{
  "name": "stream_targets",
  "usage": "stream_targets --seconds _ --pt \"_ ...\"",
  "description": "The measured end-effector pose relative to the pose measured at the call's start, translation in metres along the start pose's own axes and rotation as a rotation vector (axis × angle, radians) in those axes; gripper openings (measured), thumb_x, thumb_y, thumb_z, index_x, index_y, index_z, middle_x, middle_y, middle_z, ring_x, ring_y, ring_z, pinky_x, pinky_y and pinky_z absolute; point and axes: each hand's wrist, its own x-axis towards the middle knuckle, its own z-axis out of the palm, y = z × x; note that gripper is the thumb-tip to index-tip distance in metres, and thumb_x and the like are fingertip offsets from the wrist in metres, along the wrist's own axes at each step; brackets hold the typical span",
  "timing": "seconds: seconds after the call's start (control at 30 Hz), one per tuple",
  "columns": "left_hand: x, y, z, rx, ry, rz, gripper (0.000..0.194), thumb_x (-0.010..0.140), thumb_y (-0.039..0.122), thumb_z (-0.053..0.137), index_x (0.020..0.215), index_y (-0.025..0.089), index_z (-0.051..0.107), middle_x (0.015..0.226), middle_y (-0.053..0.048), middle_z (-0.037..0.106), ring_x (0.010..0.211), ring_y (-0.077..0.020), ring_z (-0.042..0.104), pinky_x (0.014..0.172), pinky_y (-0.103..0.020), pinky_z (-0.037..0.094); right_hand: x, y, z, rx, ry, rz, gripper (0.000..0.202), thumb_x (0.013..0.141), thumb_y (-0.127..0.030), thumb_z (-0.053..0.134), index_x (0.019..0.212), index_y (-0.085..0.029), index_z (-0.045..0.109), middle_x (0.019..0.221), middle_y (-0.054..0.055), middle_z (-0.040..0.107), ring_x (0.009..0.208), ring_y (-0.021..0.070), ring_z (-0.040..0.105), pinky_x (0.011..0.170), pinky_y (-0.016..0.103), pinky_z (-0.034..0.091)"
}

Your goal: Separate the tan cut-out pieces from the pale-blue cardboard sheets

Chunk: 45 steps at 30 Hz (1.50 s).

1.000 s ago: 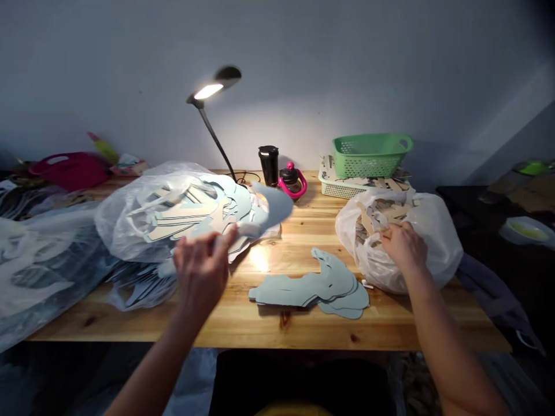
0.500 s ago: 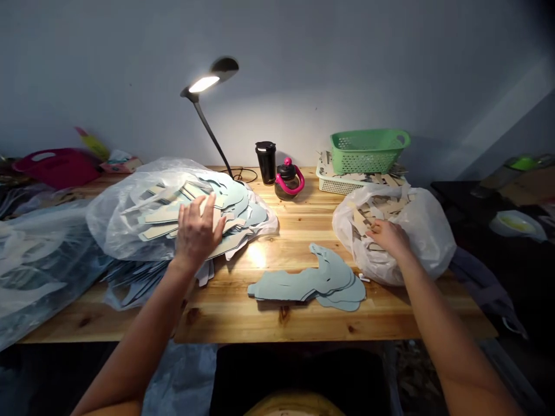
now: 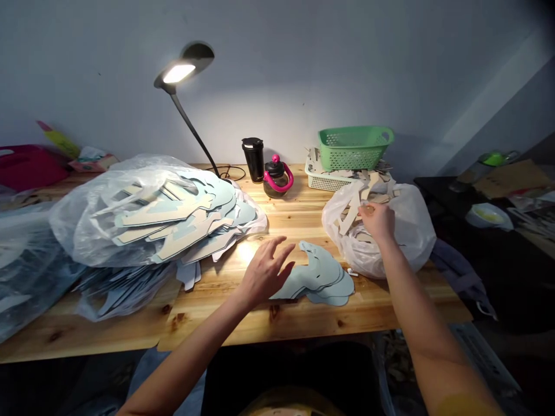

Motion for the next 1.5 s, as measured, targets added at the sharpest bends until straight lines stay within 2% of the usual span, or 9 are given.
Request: stream_targets --seconds 0.1,0.2,0.37,0.5,0.7,0.9,1.03,1.17,1.5 --pt "-0.003 0.004 0.004 -0.066 -0.028 -0.031 0.034 0.092 0.027 0.054 0.125 0.015 0.056 0.128 -0.017 0.053 0.111 -0.0247 0.058 0.090 -0.042 0.053 -0.003 -0.007 -0.005 0.013 0.065 0.029 0.025 0.079 -0.031 0.058 0.086 -0.009 0.068 0.079 0.016 0.066 0.078 0.0239 0.061 0.076 0.033 0.044" --pt "-0.002 0.006 0.005 -0.203 0.005 -0.097 0.033 0.092 0.028 0.056 0.123 0.016 0.057 0.123 -0.016 0.056 0.110 -0.0228 0.059 0.090 -0.039 0.053 -0.021 -0.029 -0.012 0.418 0.087 0.070 0.028 0.082 -0.039 0.057 0.082 -0.011 0.062 0.075 0.011 0.065 0.068 0.0165 0.058 0.068 0.027 0.046" --pt "0.016 0.015 0.006 -0.756 0.045 -0.421 0.045 0.088 0.037 0.063 0.128 0.015 0.055 0.109 -0.011 0.063 0.080 -0.0120 0.061 0.065 -0.023 0.052 -0.080 -0.084 -0.016 0.895 -0.293 0.103 0.035 0.082 -0.047 0.064 0.076 -0.013 0.057 0.068 0.002 0.060 0.044 0.0043 0.037 0.043 0.019 0.030" --pt "0.021 0.020 0.010 -1.189 0.046 -0.655 0.032 0.080 0.039 0.072 0.088 0.010 0.063 0.072 -0.004 0.062 0.059 -0.0071 0.052 0.053 -0.018 0.043 -0.120 -0.102 -0.015 0.932 -0.460 0.093 0.039 0.086 -0.051 0.061 0.081 -0.012 0.061 0.069 0.003 0.060 0.051 0.0054 0.043 0.047 0.018 0.034" --pt "0.005 0.021 0.011 -1.267 0.172 -0.819 0.031 0.075 0.036 0.076 0.080 0.010 0.060 0.068 -0.002 0.061 0.057 -0.0072 0.053 0.053 -0.019 0.045 -0.156 -0.101 -0.015 0.871 -0.808 0.036 0.032 0.086 -0.043 0.065 0.088 -0.012 0.070 0.077 0.005 0.064 0.071 0.0101 0.056 0.065 0.019 0.042" --pt "-0.009 0.028 0.009 -1.015 0.178 -0.753 0.022 0.081 0.031 0.070 0.088 0.012 0.061 0.077 -0.003 0.061 0.066 -0.0093 0.057 0.059 -0.020 0.049 -0.179 -0.108 -0.014 0.880 -0.817 -0.007 0.035 0.090 -0.040 0.058 0.071 -0.011 0.063 0.067 0.003 0.058 0.063 0.0085 0.049 0.062 0.020 0.038" --pt "-0.021 0.042 0.000 -0.664 0.234 -0.446 0.010 0.084 0.020 0.066 0.092 0.015 0.068 0.094 -0.007 0.064 0.084 -0.0126 0.061 0.074 -0.024 0.052 -0.187 -0.111 -0.022 0.856 -0.755 -0.007 0.032 0.089 -0.039 0.059 0.070 -0.013 0.059 0.068 0.003 0.060 0.063 0.0101 0.052 0.062 0.022 0.040" --pt "-0.033 0.050 -0.012 -0.796 0.070 -0.282 0.018 0.087 0.014 0.062 0.103 0.016 0.071 0.097 -0.008 0.070 0.089 -0.0140 0.066 0.079 -0.024 0.054 -0.193 -0.111 -0.031 0.889 -0.728 -0.062 0.032 0.088 -0.038 0.060 0.067 -0.016 0.052 0.064 0.003 0.053 0.061 0.0110 0.047 0.059 0.025 0.037" --pt "-0.041 0.035 -0.016 -1.032 -0.112 -0.347 0.014 0.079 0.024 0.074 0.087 0.012 0.073 0.079 -0.009 0.071 0.069 -0.0141 0.067 0.061 -0.020 0.052 -0.212 -0.106 -0.016 1.124 -0.864 0.153 0.040 0.081 -0.045 0.067 0.065 -0.013 0.049 0.059 -0.001 0.040 0.056 0.0063 0.031 0.053 0.021 0.025"
